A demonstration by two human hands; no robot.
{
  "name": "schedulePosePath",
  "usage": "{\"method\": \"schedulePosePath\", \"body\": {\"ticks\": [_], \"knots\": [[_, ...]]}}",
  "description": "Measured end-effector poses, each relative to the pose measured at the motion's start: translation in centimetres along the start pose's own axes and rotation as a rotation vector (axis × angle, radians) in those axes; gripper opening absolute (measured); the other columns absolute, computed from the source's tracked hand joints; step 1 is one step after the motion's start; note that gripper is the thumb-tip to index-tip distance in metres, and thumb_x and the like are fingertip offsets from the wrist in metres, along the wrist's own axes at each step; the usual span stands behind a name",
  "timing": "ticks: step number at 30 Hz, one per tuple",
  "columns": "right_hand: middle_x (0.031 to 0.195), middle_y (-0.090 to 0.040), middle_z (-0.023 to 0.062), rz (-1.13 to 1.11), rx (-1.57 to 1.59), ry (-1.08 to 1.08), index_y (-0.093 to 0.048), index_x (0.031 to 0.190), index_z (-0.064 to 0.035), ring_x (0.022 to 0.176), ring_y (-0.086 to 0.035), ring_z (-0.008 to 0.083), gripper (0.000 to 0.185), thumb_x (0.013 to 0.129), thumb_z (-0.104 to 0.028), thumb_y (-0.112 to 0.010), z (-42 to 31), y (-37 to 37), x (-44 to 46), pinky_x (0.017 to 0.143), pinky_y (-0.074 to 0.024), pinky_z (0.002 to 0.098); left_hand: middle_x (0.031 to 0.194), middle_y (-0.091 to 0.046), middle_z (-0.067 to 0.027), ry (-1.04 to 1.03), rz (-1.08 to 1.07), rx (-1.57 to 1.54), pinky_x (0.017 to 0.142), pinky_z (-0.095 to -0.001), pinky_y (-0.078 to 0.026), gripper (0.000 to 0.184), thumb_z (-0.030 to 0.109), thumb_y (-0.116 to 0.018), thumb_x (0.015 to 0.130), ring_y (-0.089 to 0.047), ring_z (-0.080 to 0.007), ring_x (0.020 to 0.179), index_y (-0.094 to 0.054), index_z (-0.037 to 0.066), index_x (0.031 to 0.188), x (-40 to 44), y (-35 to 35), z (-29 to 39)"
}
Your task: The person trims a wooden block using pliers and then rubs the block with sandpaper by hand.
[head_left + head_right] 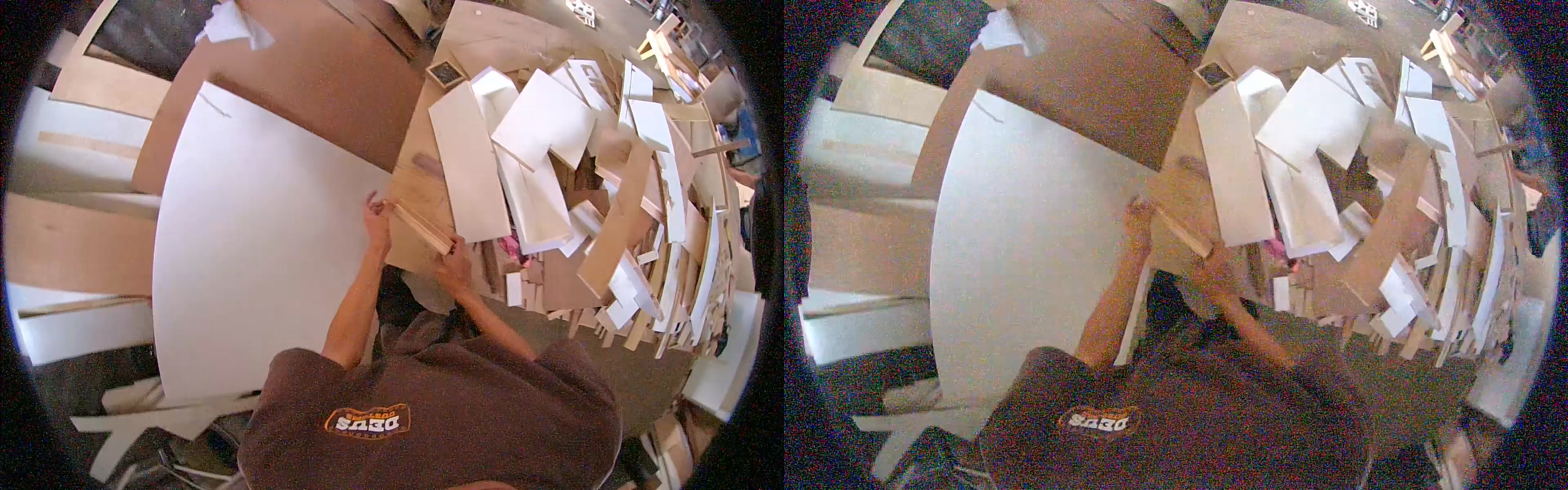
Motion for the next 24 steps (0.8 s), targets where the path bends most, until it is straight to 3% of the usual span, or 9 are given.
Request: {"method": "schedulePosePath", "body": {"ticks": [2,8,10,14,17,19,20,21,24], "knots": [[0.103,-0.061,0.0217,-0.033,-0.075,-0.204,-0.042,0.119,0.0002,0.096,-0.063,0.0358,0.052,0.083,-0.023,-0.070,-0.5,-1.4,0.7,0.079,-0.0497,0.0437,0.098,-0.061,-0.0056,0.059,-0.081,0.005,0.083,-0.0292,-0.047,0.062,0.014,-0.074,0.084,-0.058,-0.0149,0.091,-0.040,0.004,0.135,1.7,0.2,-1.0],[0.101,-0.060,0.0274,0.178,-0.164,-0.250,-0.040,0.118,-0.0036,0.095,-0.059,0.0467,0.046,0.081,-0.009,-0.067,-0.3,-3.6,2.3,0.074,-0.0487,0.0477,0.102,-0.060,-0.0068,0.085,-0.394,-0.106,0.080,-0.0299,-0.049,0.057,0.010,-0.074,0.082,-0.058,-0.0159,0.090,-0.044,0.003,0.131,6.8,-3.3,-1.2],[0.100,-0.058,0.0278,0.327,-0.175,-0.016,-0.040,0.116,-0.0041,0.093,-0.057,0.0490,0.046,0.078,-0.002,-0.065,1.4,-5.0,1.7,0.074,-0.0478,0.0493,0.102,-0.061,-0.0071,0.111,-0.465,-0.139,0.081,-0.0301,-0.049,0.058,0.009,-0.074,0.082,-0.059,-0.0164,0.090,-0.044,0.002,0.130,7.1,-2.7,-1.9],[0.098,-0.057,0.0270,0.421,-0.123,-0.123,-0.040,0.114,-0.0040,0.092,-0.057,0.0493,0.047,0.075,0.002,-0.066,1.1,-5.9,2.3,0.074,-0.0472,0.0505,0.103,-0.063,-0.0085,0.083,-0.581,-0.117,0.084,-0.0308,-0.049,0.059,0.009,-0.075,0.081,-0.060,-0.0175,0.094,-0.044,0.001,0.131,8.4,-2.1,-3.0],[0.099,-0.057,0.0251,0.263,0.137,-0.543,-0.040,0.112,-0.0042,0.094,-0.055,0.0487,0.047,0.074,0.003,-0.066,-0.4,-6.6,0.8,0.074,-0.0465,0.0509,0.108,-0.062,-0.0117,0.069,-0.681,-0.051,0.086,-0.0308,-0.048,0.058,0.012,-0.075,0.081,-0.060,-0.0189,0.097,-0.047,-0.001,0.130,8.3,-0.4,-2.8],[0.103,-0.055,0.0236,0.429,-0.358,-0.074,-0.041,0.111,-0.0039,0.097,-0.054,0.0475,0.047,0.073,0.004,-0.067,2.2,-7.8,0.7,0.076,-0.0461,0.0508,0.112,-0.061,-0.0141,0.032,-0.741,-0.021,0.087,-0.0310,-0.048,0.059,0.014,-0.075,0.082,-0.061,-0.0199,0.099,-0.047,-0.003,0.131,8.1,0.1,-2.2],[0.107,-0.055,0.0252,0.444,-0.302,-0.034,-0.046,0.119,0.0004,0.096,-0.056,0.0437,0.042,0.083,-0.009,-0.065,4.1,-8.6,0.6,0.083,-0.0474,0.0480,0.117,-0.060,-0.0161,0.009,-0.735,0.010,0.088,-0.0310,-0.048,0.061,0.014,-0.075,0.082,-0.060,-0.0207,0.102,-0.046,-0.005,0.132,8.0,0.3,-1.8],[0.107,-0.055,0.0252,0.457,-0.299,-0.040,-0.046,0.119,0.0004,0.096,-0.056,0.0437,0.042,0.083,-0.009,-0.065,3.1,-8.4,0.6,0.083,-0.0474,0.0480,0.121,-0.058,-0.0181,-0.014,-0.728,0.041,0.090,-0.0309,-0.048,0.062,0.015,-0.074,0.083,-0.060,-0.0215,0.104,-0.045,-0.007,0.133,8.0,0.5,-1.5],[0.116,-0.053,0.0274,0.427,0.307,-0.314,-0.045,0.119,-0.0002,0.104,-0.054,0.0460,0.044,0.081,-0.010,-0.066,1.6,-8.3,0.2,0.088,-0.0463,0.0491,0.127,-0.056,-0.0201,-0.014,-0.815,0.157,0.093,-0.0317,-0.047,0.067,0.017,-0.072,0.085,-0.059,-0.0223,0.109,-0.039,-0.010,0.137,9.4,1.3,-4.7]]}}
Point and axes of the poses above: each hand's wrist, its own x-axis towards the middle knuckle, its own y-axis out of the back of the hand, z = x × y, the point moved 1 cm from there along x, towards the middle knuckle
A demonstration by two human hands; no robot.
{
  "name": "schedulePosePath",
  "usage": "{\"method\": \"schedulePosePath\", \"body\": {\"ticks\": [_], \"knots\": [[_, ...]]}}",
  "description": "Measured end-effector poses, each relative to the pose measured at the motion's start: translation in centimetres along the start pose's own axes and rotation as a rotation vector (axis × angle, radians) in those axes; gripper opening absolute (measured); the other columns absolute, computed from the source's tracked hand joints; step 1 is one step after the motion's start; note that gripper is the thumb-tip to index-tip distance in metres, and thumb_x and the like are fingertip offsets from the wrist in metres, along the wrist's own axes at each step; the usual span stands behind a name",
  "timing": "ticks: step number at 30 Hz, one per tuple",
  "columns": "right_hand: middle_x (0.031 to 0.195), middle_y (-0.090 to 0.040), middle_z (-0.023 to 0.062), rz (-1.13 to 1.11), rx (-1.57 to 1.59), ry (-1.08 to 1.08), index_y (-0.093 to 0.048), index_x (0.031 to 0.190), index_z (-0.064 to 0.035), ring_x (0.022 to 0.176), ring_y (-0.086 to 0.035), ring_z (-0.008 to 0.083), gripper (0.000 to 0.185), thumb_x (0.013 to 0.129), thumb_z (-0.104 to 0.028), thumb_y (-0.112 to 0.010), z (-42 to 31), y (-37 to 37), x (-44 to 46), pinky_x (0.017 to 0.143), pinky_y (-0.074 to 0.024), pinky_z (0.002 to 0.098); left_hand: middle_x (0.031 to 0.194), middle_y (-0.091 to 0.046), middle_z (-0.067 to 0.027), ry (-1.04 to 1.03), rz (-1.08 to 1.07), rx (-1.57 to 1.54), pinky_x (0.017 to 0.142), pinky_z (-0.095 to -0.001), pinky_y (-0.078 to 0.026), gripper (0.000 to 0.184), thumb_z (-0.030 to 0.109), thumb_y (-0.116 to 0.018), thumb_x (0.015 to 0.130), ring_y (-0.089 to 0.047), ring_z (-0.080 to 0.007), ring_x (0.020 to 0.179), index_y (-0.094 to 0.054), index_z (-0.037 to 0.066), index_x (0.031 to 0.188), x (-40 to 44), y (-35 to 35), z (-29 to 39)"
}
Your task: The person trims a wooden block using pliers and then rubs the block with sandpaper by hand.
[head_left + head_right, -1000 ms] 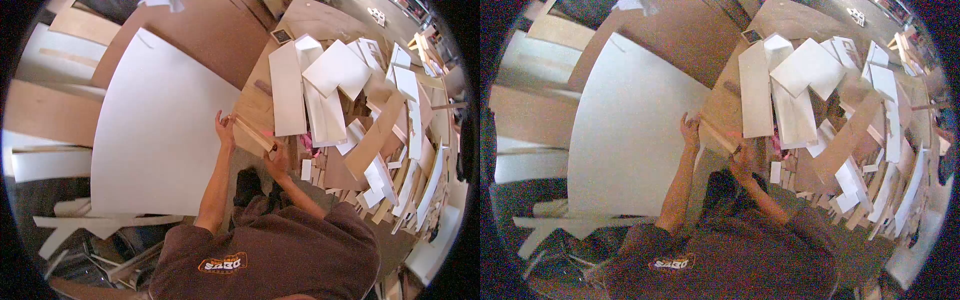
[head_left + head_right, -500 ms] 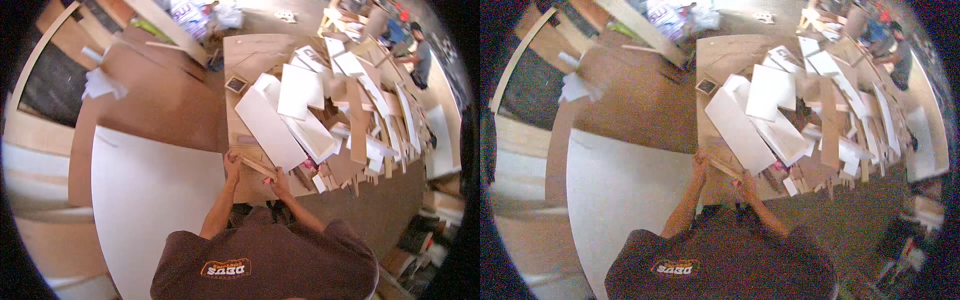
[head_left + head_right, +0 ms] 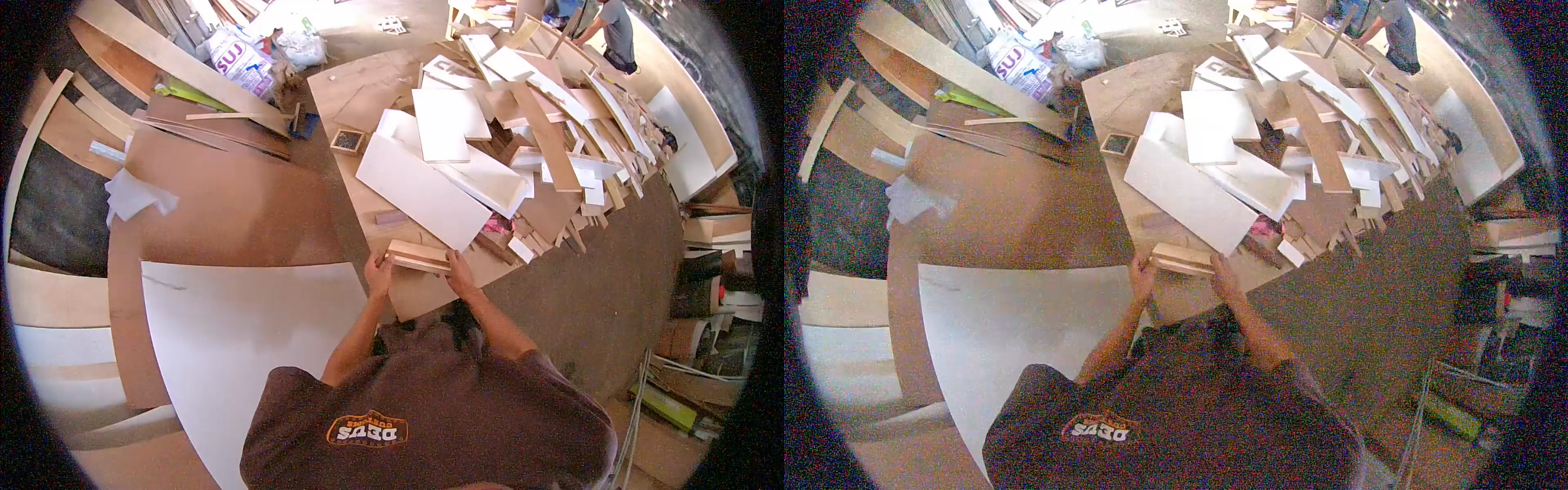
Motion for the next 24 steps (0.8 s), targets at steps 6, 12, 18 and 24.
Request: {"method": "schedulePosePath", "body": {"ticks": [6,12,18,24], "knots": [[0.121,-0.043,0.0217,-0.106,-0.674,0.404,-0.041,0.111,-0.0058,0.114,-0.045,0.0426,0.065,0.060,-0.004,-0.081,1.9,0.4,-0.1,0.090,-0.0459,0.0468,0.128,-0.055,-0.0206,0.036,-0.111,0.175,0.095,-0.0327,-0.046,0.060,0.020,-0.069,0.088,-0.058,-0.0247,0.113,-0.043,-0.009,0.134,-2.1,1.9,0.5],[0.137,-0.033,0.0210,-0.144,-0.821,0.457,-0.048,0.104,-0.0133,0.128,-0.029,0.0472,0.067,0.052,-0.027,-0.089,1.8,0.2,0.0,0.102,-0.0380,0.0527,0.131,-0.054,-0.0197,0.115,-0.136,0.147,0.101,-0.0322,-0.040,0.062,0.020,-0.063,0.093,-0.053,-0.0221,0.117,-0.035,-0.006,0.141,-4.0,2.4,1.5],[0.142,-0.034,0.0163,-0.213,-0.869,0.372,-0.054,0.093,-0.0093,0.131,-0.029,0.0446,0.052,0.061,-0.035,-0.086,0.4,0.5,1.1,0.106,-0.0323,0.0544,0.128,-0.055,-0.0178,0.132,-0.113,-0.073,0.101,-0.0315,-0.040,0.057,0.021,-0.056,0.096,-0.052,-0.0213,0.118,-0.033,-0.003,0.143,-4.4,2.6,1.6],[0.139,-0.037,0.0189,-0.222,-0.770,0.453,-0.052,0.090,-0.0073,0.130,-0.036,0.0408,0.046,0.064,-0.028,-0.083,1.6,0.5,1.5,0.105,-0.0345,0.0479,0.127,-0.056,-0.0137,0.020,-0.109,0.081,0.102,-0.0311,-0.039,0.058,0.021,-0.055,0.097,-0.052,-0.0183,0.116,-0.030,0.000,0.146,-4.2,3.1,2.7]]}}
Point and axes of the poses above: each hand's wrist, its own x-axis towards the middle knuckle, its own y-axis out of the back of the hand, z = x × y, the point moved 1 cm from there along x, towards the middle knuckle
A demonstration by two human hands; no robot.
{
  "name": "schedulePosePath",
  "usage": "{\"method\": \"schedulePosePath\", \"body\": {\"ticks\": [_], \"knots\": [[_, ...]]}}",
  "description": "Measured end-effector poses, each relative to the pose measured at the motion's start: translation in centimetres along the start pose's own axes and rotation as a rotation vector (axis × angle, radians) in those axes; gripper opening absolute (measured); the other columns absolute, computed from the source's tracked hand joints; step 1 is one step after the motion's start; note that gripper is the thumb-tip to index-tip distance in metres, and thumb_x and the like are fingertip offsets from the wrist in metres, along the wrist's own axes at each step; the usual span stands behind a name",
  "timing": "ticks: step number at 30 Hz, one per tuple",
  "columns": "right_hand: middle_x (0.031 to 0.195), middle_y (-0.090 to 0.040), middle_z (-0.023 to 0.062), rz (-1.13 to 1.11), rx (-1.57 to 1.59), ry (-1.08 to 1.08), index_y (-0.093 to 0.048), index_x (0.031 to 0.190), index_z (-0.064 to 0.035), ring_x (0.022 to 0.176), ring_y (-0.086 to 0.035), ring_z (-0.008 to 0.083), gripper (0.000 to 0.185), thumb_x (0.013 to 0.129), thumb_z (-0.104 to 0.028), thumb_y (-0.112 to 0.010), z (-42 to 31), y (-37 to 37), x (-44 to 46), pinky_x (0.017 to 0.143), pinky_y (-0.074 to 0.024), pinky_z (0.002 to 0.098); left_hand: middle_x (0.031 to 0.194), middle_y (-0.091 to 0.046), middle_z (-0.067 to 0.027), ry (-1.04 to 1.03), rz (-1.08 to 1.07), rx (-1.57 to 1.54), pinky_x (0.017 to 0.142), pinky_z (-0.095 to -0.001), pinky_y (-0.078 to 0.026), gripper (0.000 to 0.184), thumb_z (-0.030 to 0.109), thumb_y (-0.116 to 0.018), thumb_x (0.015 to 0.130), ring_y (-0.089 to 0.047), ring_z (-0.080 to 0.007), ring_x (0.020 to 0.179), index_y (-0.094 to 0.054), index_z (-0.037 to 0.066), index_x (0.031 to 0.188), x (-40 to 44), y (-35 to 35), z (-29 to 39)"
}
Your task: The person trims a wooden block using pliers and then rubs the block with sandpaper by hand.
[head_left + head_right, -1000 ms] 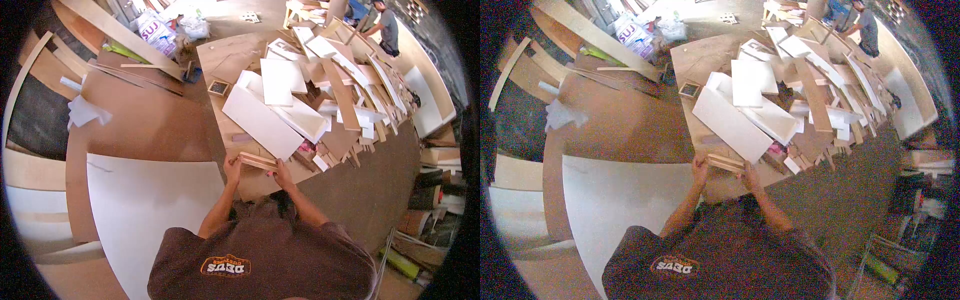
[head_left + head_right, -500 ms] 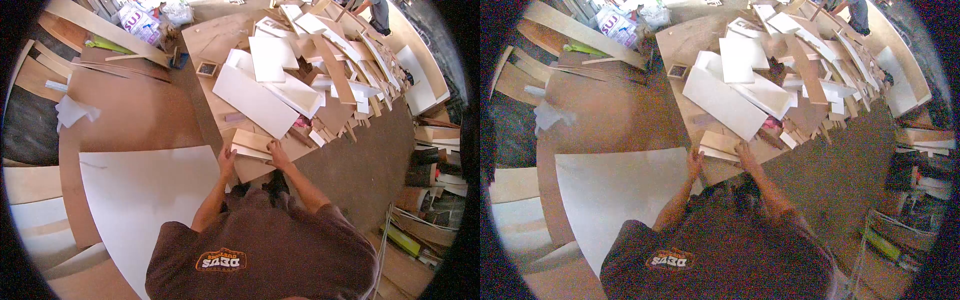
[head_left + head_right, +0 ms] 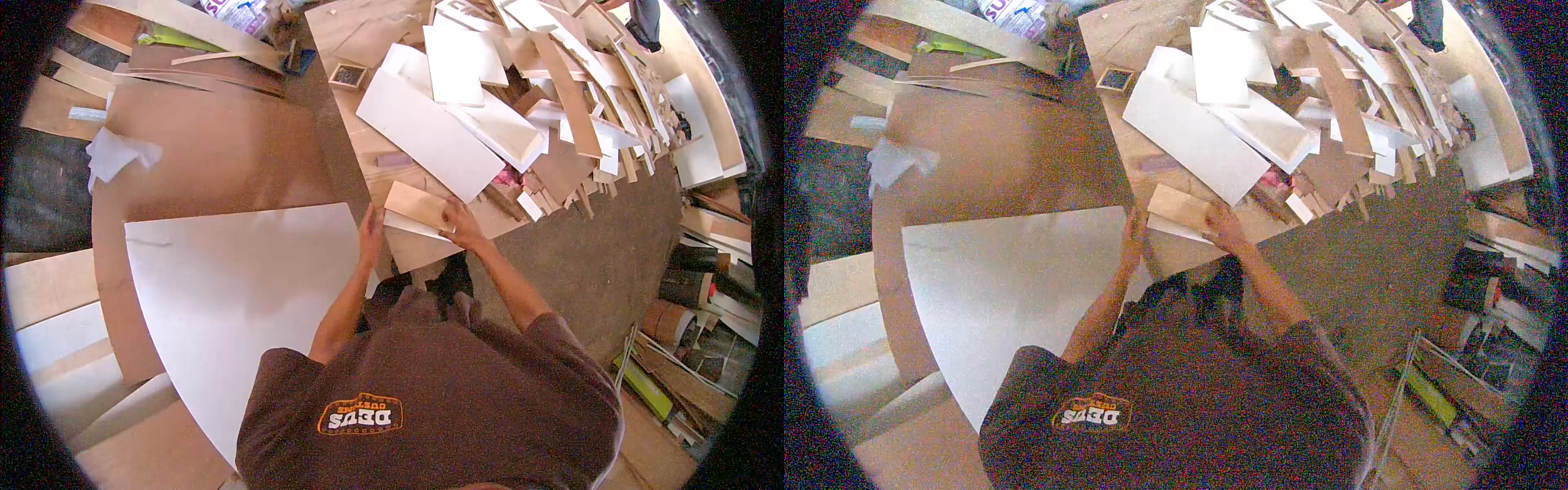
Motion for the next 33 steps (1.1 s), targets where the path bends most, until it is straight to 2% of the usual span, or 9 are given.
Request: {"method": "schedulePosePath", "body": {"ticks": [3,5,11,17,20,24,28,31,33], "knots": [[0.140,-0.036,0.0190,-0.064,0.133,-0.055,-0.050,0.095,-0.0075,0.131,-0.034,0.0409,0.049,0.062,-0.020,-0.084,0.0,0.2,0.0,0.107,-0.0346,0.0452,0.127,-0.057,-0.0125,-0.043,-0.014,-0.114,0.101,-0.0309,-0.039,0.059,0.021,-0.056,0.097,-0.052,-0.0173,0.115,-0.031,0.001,0.146,0.1,0.3,0.2],[0.141,-0.034,0.0187,-0.027,0.129,0.017,-0.047,0.099,-0.0081,0.132,-0.033,0.0408,0.054,0.061,-0.013,-0.084,0.1,0.2,-0.5,0.108,-0.0339,0.0458,0.127,-0.057,-0.0125,-0.012,-0.018,-0.111,0.101,-0.0307,-0.039,0.059,0.021,-0.057,0.097,-0.052,-0.0175,0.116,-0.031,0.001,0.145,0.0,0.5,0.9],[0.141,-0.034,0.0182,-0.052,0.073,0.033,-0.047,0.113,-0.0100,0.133,-0.031,0.0411,0.066,0.059,-0.010,-0.085,0.9,-0.9,-1.6,0.111,-0.0326,0.0462,0.129,-0.056,-0.0116,0.062,-0.083,-0.031,0.102,-0.0305,-0.038,0.057,0.019,-0.057,0.095,-0.052,-0.0186,0.118,-0.034,-0.001,0.143,-0.1,0.7,1.5],[0.140,-0.033,0.0172,-0.072,-0.099,0.066,-0.042,0.124,-0.0115,0.132,-0.032,0.0409,0.077,0.061,-0.019,-0.084,-0.9,-0.6,-1.1,0.111,-0.0325,0.0467,0.130,-0.056,-0.0111,-0.047,-0.147,-0.049,0.102,-0.0310,-0.038,0.052,0.018,-0.059,0.094,-0.051,-0.0196,0.120,-0.042,-0.002,0.138,0.0,0.6,0.4],[0.135,-0.038,0.0154,-0.081,-0.176,-0.011,-0.043,0.122,-0.0115,0.128,-0.037,0.0396,0.074,0.060,-0.020,-0.083,-2.2,-0.1,-0.7,0.107,-0.0356,0.0473,0.131,-0.055,-0.0119,-0.033,-0.155,-0.046,0.103,-0.0318,-0.037,0.050,0.019,-0.060,0.093,-0.050,-0.0209,0.122,-0.046,-0.002,0.135,1.3,1.1,-3.2],[0.126,-0.044,0.0140,-0.105,-0.136,-0.052,-0.044,0.116,-0.0114,0.121,-0.042,0.0374,0.069,0.058,-0.015,-0.081,-2.2,0.0,0.0,0.101,-0.0389,0.0479,0.134,-0.053,-0.0150,0.118,-0.103,0.047,0.105,-0.0334,-0.036,0.052,0.022,-0.062,0.091,-0.049,-0.0230,0.125,-0.047,0.001,0.136,1.0,1.3,-1.2],[0.119,-0.048,0.0117,0.005,-0.121,0.112,-0.044,0.110,-0.0113,0.116,-0.045,0.0356,0.063,0.057,-0.013,-0.078,-2.6,0.9,1.7,0.096,-0.0413,0.0460,0.135,-0.051,-0.0173,0.076,-0.030,0.010,0.105,-0.0348,-0.036,0.057,0.026,-0.063,0.091,-0.048,-0.0251,0.126,-0.043,0.002,0.139,0.6,1.2,-0.4],[0.118,-0.049,0.0107,0.029,-0.176,0.177,-0.044,0.111,-0.0123,0.115,-0.047,0.0356,0.065,0.056,-0.012,-0.079,-1.8,0.4,3.8,0.095,-0.0435,0.0448,0.136,-0.050,-0.0179,0.102,0.033,-0.251,0.105,-0.0355,-0.037,0.059,0.027,-0.061,0.092,-0.047,-0.0263,0.126,-0.041,-0.001,0.140,0.4,1.4,-1.4],[0.118,-0.049,0.0112,-0.207,-0.152,0.056,-0.043,0.113,-0.0116,0.114,-0.047,0.0361,0.068,0.055,-0.010,-0.080,-3.3,2.2,5.0,0.094,-0.0450,0.0461,0.141,-0.046,-0.0172,0.222,-0.044,-0.103,0.105,-0.0359,-0.037,0.062,0.027,-0.059,0.094,-0.046,-0.0266,0.128,-0.036,-0.003,0.142,2.0,2.2,-4.0]]}}
Point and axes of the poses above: each hand's wrist, its own x-axis towards the middle knuckle, its own y-axis out of the back of the hand, z = x × y, the point moved 1 cm from there along x, towards the middle knuckle
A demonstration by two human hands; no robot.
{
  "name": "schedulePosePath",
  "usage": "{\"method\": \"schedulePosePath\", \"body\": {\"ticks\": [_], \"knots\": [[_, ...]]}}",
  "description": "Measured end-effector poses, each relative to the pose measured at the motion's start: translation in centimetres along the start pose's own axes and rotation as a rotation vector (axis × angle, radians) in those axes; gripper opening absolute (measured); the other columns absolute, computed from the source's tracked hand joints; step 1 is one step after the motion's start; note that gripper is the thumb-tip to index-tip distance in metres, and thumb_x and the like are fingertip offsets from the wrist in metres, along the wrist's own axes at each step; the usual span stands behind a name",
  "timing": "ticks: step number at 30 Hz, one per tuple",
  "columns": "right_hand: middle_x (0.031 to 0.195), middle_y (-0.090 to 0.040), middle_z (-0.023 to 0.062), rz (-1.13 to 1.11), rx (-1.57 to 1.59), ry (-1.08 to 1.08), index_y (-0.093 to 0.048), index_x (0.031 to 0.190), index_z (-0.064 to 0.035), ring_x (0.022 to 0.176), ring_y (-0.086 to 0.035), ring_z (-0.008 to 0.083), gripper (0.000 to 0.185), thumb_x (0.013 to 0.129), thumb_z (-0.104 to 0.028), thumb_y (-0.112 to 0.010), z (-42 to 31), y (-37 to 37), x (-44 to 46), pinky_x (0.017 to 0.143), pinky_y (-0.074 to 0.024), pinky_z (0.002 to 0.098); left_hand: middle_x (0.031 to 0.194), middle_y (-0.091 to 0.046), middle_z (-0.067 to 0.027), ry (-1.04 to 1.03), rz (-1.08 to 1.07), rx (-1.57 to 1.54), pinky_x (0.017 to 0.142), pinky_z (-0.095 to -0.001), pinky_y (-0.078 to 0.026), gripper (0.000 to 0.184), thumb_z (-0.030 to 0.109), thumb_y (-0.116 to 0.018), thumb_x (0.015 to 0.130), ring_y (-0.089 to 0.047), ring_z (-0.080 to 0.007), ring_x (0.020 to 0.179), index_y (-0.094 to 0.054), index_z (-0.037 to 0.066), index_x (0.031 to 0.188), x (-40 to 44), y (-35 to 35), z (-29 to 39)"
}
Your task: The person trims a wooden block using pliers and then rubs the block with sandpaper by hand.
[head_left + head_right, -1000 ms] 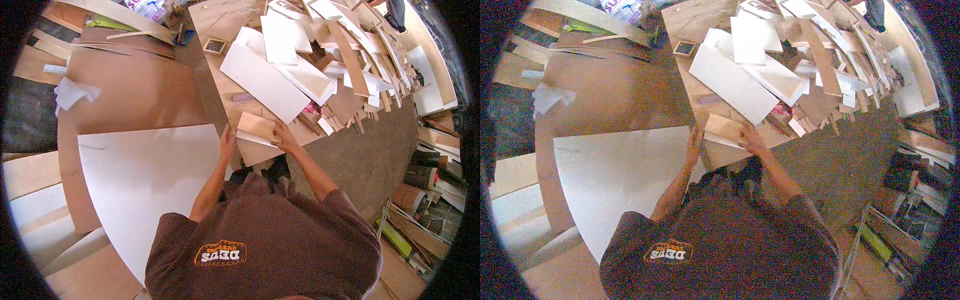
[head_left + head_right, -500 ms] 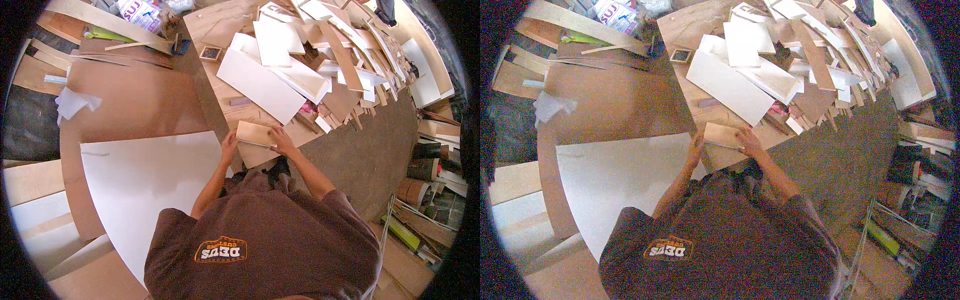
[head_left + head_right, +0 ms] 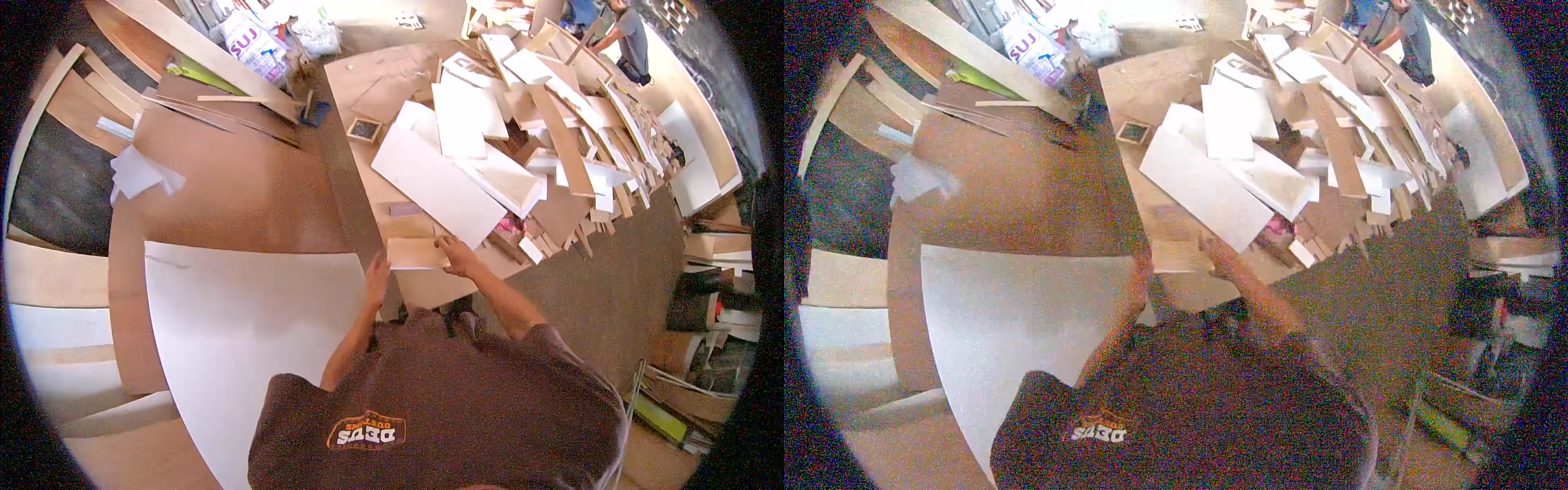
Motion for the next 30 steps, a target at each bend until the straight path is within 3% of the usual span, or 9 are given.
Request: {"method": "schedulePosePath", "body": {"ticks": [4,7,9,12,14,18,26,28,30], "knots": [[0.122,-0.047,0.0119,0.017,-0.043,0.080,-0.041,0.120,-0.0110,0.117,-0.045,0.0370,0.077,0.055,-0.012,-0.083,2.2,-1.0,0.7,0.095,-0.0456,0.0464,0.147,-0.038,-0.0169,-0.100,-0.030,-0.254,0.106,-0.0355,-0.036,0.065,0.026,-0.058,0.094,-0.044,-0.0263,0.129,-0.029,-0.002,0.145,-1.5,-0.6,0.7],[0.132,-0.042,0.0130,-0.061,-0.096,0.052,-0.034,0.135,-0.0117,0.127,-0.039,0.0367,0.092,0.058,-0.015,-0.084,2.9,-2.1,1.3,0.099,-0.0432,0.0465,0.150,-0.032,-0.0177,-0.221,-0.115,0.319,0.109,-0.0349,-0.033,0.068,0.026,-0.058,0.095,-0.042,-0.0264,0.131,-0.025,-0.002,0.147,-2.7,-0.8,2.6],[0.138,-0.039,0.0133,-0.071,-0.131,0.013,-0.031,0.139,-0.0118,0.131,-0.036,0.0367,0.097,0.058,-0.016,-0.085,3.1,-2.2,0.6,0.102,-0.0413,0.0463,0.151,-0.030,-0.0184,-0.073,-0.079,0.159,0.111,-0.0355,-0.030,0.066,0.025,-0.056,0.095,-0.037,-0.0262,0.135,-0.025,-0.002,0.147,-2.4,-1.6,3.0],[0.147,-0.030,0.0135,0.066,-0.153,-0.115,-0.026,0.144,-0.0143,0.136,-0.030,0.0374,0.100,0.062,-0.018,-0.084,1.6,-2.1,-1.2,0.108,-0.0353,0.0470,0.149,-0.033,-0.0197,-0.163,0.034,0.230,0.111,-0.0378,-0.028,0.061,0.021,-0.054,0.096,-0.034,-0.0285,0.136,-0.029,-0.003,0.145,-3.0,-2.4,3.1],[0.151,-0.024,0.0139,0.311,-0.058,-0.188,-0.026,0.144,-0.0159,0.138,-0.027,0.0381,0.095,0.067,-0.022,-0.082,2.1,-3.9,-3.0,0.111,-0.0301,0.0483,0.147,-0.035,-0.0202,-0.311,0.036,0.338,0.111,-0.0393,-0.028,0.058,0.020,-0.054,0.095,-0.035,-0.0303,0.135,-0.031,-0.003,0.144,-1.2,-2.2,0.8],[0.151,-0.023,0.0148,0.275,0.028,-0.377,-0.027,0.143,-0.0180,0.138,-0.025,0.0394,0.083,0.076,-0.024,-0.075,0.0,-2.0,-9.5,0.111,-0.0272,0.0522,0.139,-0.043,-0.0210,-0.596,0.054,0.436,0.110,-0.0427,-0.029,0.050,0.017,-0.055,0.095,-0.038,-0.0347,0.131,-0.040,-0.001,0.138,-2.7,-6.0,2.5],[0.144,-0.035,0.0162,0.390,0.114,-0.712,-0.047,0.131,-0.0138,0.134,-0.031,0.0397,0.055,0.082,-0.025,-0.069,2.0,0.5,-20.4,0.107,-0.0300,0.0545,0.126,-0.056,-0.0167,-0.473,-0.357,0.506,0.102,-0.0414,-0.039,0.039,0.023,-0.054,0.096,-0.050,-0.0326,0.120,-0.052,0.000,0.128,-9.5,-17.4,10.8],[0.136,-0.043,0.0164,0.555,0.106,-0.745,-0.051,0.126,-0.0115,0.128,-0.039,0.0391,0.049,0.083,-0.026,-0.069,4.1,-0.4,-22.7,0.104,-0.0322,0.0551,0.119,-0.060,-0.0165,-0.623,-0.352,0.893,0.097,-0.0404,-0.043,0.036,0.024,-0.054,0.096,-0.056,-0.0315,0.113,-0.056,-0.001,0.122,-10.7,-20.0,11.2],[0.133,-0.046,0.0164,0.606,0.161,-0.745,-0.052,0.125,-0.0107,0.125,-0.042,0.0389,0.047,0.083,-0.026,-0.069,6.3,-1.1,-24.8,0.103,-0.0338,0.0539,0.117,-0.061,-0.0166,-0.557,-0.425,0.872,0.095,-0.0397,-0.044,0.036,0.025,-0.053,0.097,-0.057,-0.0309,0.111,-0.056,-0.001,0.121,-11.9,-23.1,11.8]]}}
Point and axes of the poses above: each hand's wrist, its own x-axis towards the middle knuckle, its own y-axis out of the back of the hand, z = x × y, the point moved 1 cm from there along x, towards the middle knuckle
